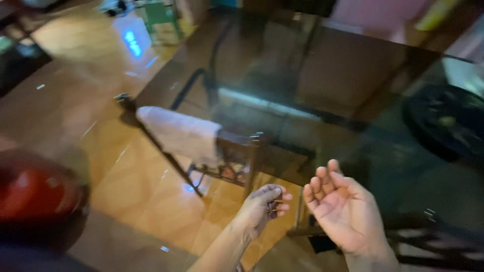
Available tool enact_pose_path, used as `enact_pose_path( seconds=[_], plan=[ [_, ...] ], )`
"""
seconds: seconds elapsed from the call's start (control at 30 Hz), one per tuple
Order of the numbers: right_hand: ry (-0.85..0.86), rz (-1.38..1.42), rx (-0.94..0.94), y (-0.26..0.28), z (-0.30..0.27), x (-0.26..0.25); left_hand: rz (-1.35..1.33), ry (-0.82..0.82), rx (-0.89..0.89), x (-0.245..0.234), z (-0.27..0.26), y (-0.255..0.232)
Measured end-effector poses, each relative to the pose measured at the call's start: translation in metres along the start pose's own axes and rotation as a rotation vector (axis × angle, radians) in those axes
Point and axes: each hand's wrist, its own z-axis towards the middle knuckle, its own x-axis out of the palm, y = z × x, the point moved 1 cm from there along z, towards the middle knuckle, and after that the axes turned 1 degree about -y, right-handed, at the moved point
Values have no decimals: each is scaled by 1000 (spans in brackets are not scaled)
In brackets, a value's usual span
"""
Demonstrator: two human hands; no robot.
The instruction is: The recorder tidies a kitchen counter and wipes down dining chairs.
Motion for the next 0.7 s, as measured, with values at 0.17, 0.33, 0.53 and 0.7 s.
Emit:
enact_pose_path(
  seconds=[0.17,0.33,0.53,0.7],
  plan=[
    [44,-20,-523,67,-29,-53,134,123,-35,58,32,33],
    [59,-316,-1152,121,-57,-105,369,124,-38,117,63,83],
    [-164,-730,-1229,160,-72,-144,635,21,-3,155,89,135],
    [-392,-971,-1326,191,-71,-186,543,-59,-16,153,124,173]
  ],
)
